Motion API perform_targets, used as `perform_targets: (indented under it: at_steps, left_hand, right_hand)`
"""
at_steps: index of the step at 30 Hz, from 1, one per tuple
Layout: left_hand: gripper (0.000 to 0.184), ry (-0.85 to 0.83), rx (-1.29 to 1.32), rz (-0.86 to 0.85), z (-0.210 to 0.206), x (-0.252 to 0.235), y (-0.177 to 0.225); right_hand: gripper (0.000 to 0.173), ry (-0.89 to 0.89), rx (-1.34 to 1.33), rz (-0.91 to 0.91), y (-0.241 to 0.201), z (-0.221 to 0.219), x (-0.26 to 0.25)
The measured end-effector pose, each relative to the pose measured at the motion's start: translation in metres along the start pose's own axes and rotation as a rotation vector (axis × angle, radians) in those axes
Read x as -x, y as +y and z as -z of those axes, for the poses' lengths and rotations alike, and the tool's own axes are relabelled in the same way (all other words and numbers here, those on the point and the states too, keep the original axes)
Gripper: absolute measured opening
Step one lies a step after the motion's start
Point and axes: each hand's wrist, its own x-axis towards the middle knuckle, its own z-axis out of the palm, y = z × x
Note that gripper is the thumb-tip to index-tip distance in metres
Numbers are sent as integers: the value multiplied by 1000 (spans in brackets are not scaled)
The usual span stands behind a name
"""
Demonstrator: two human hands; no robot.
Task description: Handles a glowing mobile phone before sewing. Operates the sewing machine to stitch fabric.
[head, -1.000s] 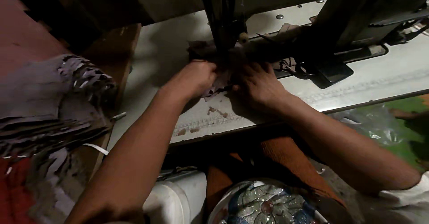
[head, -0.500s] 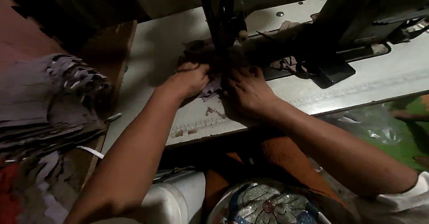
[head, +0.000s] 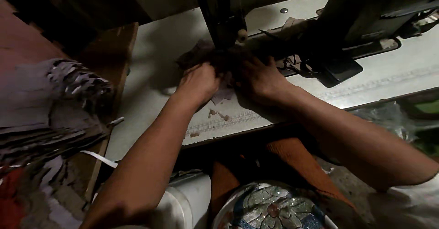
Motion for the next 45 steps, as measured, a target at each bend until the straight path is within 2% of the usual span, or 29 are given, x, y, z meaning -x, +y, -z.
perform_targets:
  at_steps: [6, 8, 10, 13, 16, 20, 26, 29, 31, 33, 35, 39, 45]
  left_hand:
    - [37, 61, 107, -201, -6, -5, -26]
    - [38, 88, 166, -250, -15, -7, -40]
    - [38, 97, 215, -240, -16, -3, -45]
    - [35, 80, 201, -242, -11, -2, -41]
    - [35, 72, 170, -239, -12, 0, -38]
    - [43, 71, 76, -165, -16, 3, -26]
    - [50, 227, -64, -119, -34, 11, 3]
    - [54, 150, -78, -77, -24, 12, 9]
    - [49, 107, 20, -93, -10, 11, 1]
    - [36, 103, 117, -166, -4, 8, -16]
    - [31, 85, 149, -235, -7, 7, -29]
    - [35, 82, 117, -199, -18, 12, -29]
    - [37, 191, 21, -164, -30, 17, -16]
  right_hand:
    - [50, 2, 15, 2, -1, -3, 0]
    - [47, 71, 13, 2, -5, -4, 0]
    - [46, 122, 5, 9, -14, -5, -2]
    - [52, 78, 16, 31, -22, -10, -3]
    - [49, 75, 47, 34, -20, -10, -4]
    - [51, 93, 59, 22, -15, -4, -3]
    - [49, 116, 110, 2, 6, -3, -6]
    - [52, 89, 90, -61, 10, -4, -5]
    - [49, 132, 90, -71, 7, -4, -4]
    - [42, 218, 92, -5, -1, -4, -2]
    - [40, 205, 80, 73, -6, -5, -2]
    - [41, 136, 85, 82, -7, -6, -2]
    - [42, 99, 87, 26, -4, -3, 0]
